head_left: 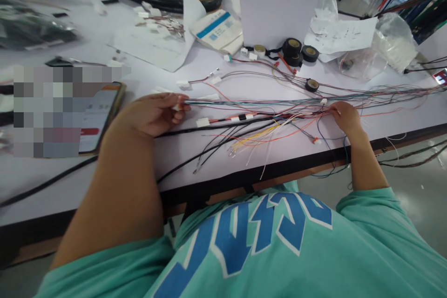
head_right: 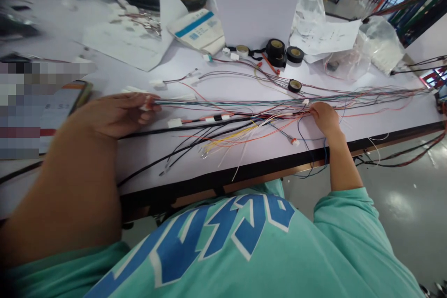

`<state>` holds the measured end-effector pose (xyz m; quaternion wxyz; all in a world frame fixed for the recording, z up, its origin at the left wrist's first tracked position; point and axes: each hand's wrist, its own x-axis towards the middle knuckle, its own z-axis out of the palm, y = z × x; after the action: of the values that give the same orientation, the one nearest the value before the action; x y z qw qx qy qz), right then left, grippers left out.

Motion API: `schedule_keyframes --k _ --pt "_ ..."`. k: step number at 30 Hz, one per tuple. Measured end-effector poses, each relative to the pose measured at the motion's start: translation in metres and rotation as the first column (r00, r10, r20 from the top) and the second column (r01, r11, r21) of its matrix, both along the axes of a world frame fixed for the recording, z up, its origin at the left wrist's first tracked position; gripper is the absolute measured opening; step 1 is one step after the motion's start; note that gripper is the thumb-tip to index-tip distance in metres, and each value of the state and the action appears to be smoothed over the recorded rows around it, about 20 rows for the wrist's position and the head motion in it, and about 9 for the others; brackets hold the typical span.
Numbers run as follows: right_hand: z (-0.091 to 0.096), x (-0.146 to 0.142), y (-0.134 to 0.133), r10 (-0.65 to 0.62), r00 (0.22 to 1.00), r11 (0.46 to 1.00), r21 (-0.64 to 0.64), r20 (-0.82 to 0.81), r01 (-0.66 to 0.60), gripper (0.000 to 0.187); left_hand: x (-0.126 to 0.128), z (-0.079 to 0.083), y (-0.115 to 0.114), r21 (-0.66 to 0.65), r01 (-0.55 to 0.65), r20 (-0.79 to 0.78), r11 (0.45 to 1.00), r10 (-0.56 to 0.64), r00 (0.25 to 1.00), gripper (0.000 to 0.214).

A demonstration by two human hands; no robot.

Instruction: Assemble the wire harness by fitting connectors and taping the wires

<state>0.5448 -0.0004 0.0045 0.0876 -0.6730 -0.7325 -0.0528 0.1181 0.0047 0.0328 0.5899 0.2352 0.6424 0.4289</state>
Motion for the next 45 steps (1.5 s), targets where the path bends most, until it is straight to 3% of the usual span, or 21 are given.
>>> schedule_keyframes --k 5,10,14,19,22,26,29,36,42,45 --pt "0.002 0.009 -0.001 -0.037 0.969 0.999 0.014 -0.243 0.041 0.021 0.000 0.002 -0.001 0.000 0.001 -0.006 1.000 -0.001 1.000 0.028" --pt "-0.004 0.020 -0.006 0.031 0.922 0.999 0.049 -0.385 -0.013 0.018 0.000 0.003 0.000 -0.032 0.015 0.000 0.999 -0.015 1.000 0.023" --pt "-0.004 0.028 -0.008 0.048 0.948 0.999 0.037 -0.315 -0.038 0.022 0.000 0.003 0.000 -0.030 0.040 -0.016 0.999 -0.041 0.999 0.024" --pt "-0.001 0.026 -0.005 0.031 0.998 0.999 -0.030 -0.060 -0.033 0.028 0.001 0.007 -0.001 -0.031 0.049 -0.035 0.998 -0.050 0.998 0.029" --pt "0.000 0.018 -0.002 0.099 0.994 0.993 -0.054 -0.035 -0.101 0.031 0.003 0.010 -0.002 -0.040 0.048 -0.028 0.998 -0.049 0.998 0.029" --pt "0.003 0.002 -0.002 0.078 0.992 0.997 -0.011 -0.102 -0.079 0.033 0.009 0.015 -0.004 -0.076 0.004 -0.036 0.997 -0.007 0.999 0.031" --pt "0.008 -0.013 -0.002 0.162 0.980 0.985 -0.043 -0.112 -0.167 0.032 0.011 0.015 -0.005 -0.076 0.000 -0.044 0.997 -0.003 0.999 0.032" --pt "0.011 -0.034 0.003 0.160 0.974 0.980 -0.141 0.158 -0.138 0.029 0.005 0.007 -0.001 -0.047 0.038 -0.050 0.998 -0.041 0.998 0.030" --pt "0.007 -0.025 0.019 0.209 0.975 0.959 -0.210 0.072 -0.190 0.028 0.008 0.011 -0.002 -0.068 0.024 -0.070 0.997 -0.029 0.997 0.029" --pt "0.005 -0.020 0.029 0.208 0.978 0.946 -0.247 -0.025 -0.208 0.026 0.001 0.003 0.000 -0.022 0.072 -0.050 0.997 -0.073 0.996 0.031"
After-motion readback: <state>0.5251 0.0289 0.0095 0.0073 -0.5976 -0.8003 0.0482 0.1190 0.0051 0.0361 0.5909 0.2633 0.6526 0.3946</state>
